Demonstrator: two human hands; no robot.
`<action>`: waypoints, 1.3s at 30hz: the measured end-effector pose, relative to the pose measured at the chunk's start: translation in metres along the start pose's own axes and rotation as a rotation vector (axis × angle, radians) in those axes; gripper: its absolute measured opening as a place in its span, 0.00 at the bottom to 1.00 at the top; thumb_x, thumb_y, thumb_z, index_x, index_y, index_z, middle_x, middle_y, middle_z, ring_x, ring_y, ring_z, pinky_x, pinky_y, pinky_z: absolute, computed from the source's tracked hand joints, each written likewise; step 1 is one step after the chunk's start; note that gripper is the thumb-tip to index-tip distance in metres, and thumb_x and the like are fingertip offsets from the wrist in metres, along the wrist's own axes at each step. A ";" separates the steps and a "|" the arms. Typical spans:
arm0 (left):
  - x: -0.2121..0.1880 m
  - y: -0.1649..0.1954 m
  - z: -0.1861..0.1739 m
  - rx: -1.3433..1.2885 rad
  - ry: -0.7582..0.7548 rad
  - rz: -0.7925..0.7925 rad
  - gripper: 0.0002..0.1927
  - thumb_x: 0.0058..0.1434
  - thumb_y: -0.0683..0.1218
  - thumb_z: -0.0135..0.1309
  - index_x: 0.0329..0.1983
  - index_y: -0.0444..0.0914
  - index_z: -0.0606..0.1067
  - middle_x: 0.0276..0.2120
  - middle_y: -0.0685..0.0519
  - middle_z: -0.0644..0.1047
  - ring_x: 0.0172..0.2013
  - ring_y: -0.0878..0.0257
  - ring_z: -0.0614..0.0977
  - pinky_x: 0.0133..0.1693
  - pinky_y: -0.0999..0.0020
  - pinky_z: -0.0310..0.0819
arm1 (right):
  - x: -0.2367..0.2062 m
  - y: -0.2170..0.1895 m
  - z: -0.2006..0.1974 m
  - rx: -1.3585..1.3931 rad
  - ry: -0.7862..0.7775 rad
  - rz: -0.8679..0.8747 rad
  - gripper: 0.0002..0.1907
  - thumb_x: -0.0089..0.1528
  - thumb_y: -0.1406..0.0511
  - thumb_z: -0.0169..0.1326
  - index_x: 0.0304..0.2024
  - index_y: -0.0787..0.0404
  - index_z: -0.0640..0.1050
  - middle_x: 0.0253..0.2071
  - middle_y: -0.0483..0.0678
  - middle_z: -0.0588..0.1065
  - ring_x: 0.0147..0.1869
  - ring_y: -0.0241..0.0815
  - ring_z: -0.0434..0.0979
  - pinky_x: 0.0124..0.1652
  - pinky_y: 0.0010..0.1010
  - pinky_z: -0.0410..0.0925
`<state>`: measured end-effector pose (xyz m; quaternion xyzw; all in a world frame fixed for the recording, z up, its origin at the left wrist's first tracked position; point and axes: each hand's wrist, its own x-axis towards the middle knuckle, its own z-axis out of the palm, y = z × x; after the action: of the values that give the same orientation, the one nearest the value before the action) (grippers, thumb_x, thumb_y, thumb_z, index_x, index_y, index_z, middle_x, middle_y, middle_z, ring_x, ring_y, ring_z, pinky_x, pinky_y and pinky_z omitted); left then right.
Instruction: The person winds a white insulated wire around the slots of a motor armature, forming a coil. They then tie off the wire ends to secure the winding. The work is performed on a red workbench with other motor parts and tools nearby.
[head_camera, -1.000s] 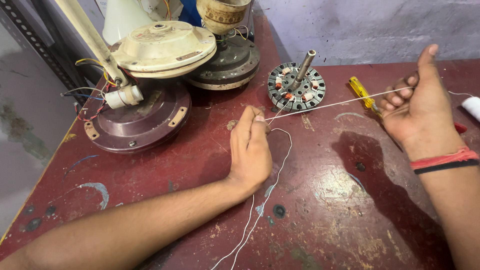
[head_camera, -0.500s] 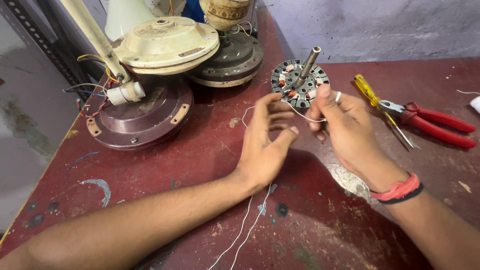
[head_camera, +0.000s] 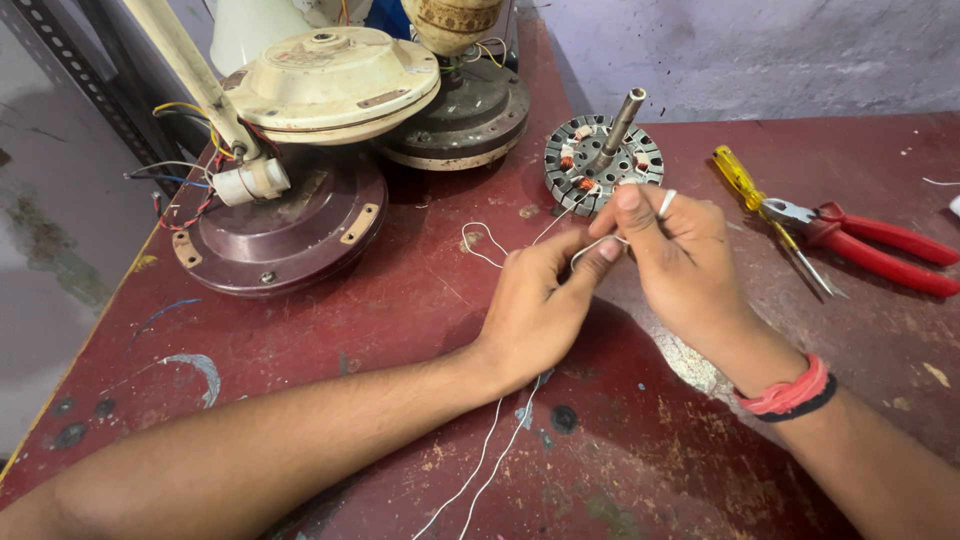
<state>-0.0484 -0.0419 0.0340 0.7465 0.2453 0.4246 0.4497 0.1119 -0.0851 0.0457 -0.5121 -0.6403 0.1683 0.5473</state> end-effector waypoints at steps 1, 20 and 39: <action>-0.001 0.000 0.000 0.001 0.011 -0.017 0.15 0.70 0.51 0.50 0.41 0.35 0.79 0.17 0.54 0.69 0.23 0.70 0.67 0.25 0.66 0.63 | 0.000 -0.001 -0.001 0.023 0.010 0.008 0.24 0.74 0.53 0.44 0.35 0.65 0.78 0.29 0.40 0.73 0.35 0.26 0.70 0.36 0.19 0.65; -0.003 -0.008 0.000 -0.162 0.063 0.161 0.23 0.67 0.42 0.52 0.64 0.34 0.65 0.48 0.49 0.74 0.51 0.60 0.77 0.54 0.62 0.74 | -0.006 -0.006 0.003 -0.055 0.122 -0.047 0.27 0.75 0.50 0.41 0.48 0.65 0.82 0.30 0.38 0.65 0.32 0.27 0.61 0.32 0.20 0.57; 0.006 -0.027 0.009 -0.123 -0.298 0.009 0.10 0.63 0.44 0.60 0.42 0.32 0.80 0.29 0.55 0.79 0.29 0.72 0.75 0.34 0.73 0.74 | -0.001 -0.004 0.010 0.578 0.005 0.318 0.35 0.70 0.45 0.37 0.52 0.70 0.77 0.50 0.51 0.76 0.55 0.37 0.73 0.53 0.29 0.70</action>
<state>-0.0373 -0.0286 0.0106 0.7733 0.1461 0.3252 0.5243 0.1012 -0.0845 0.0446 -0.4295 -0.4765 0.4253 0.6384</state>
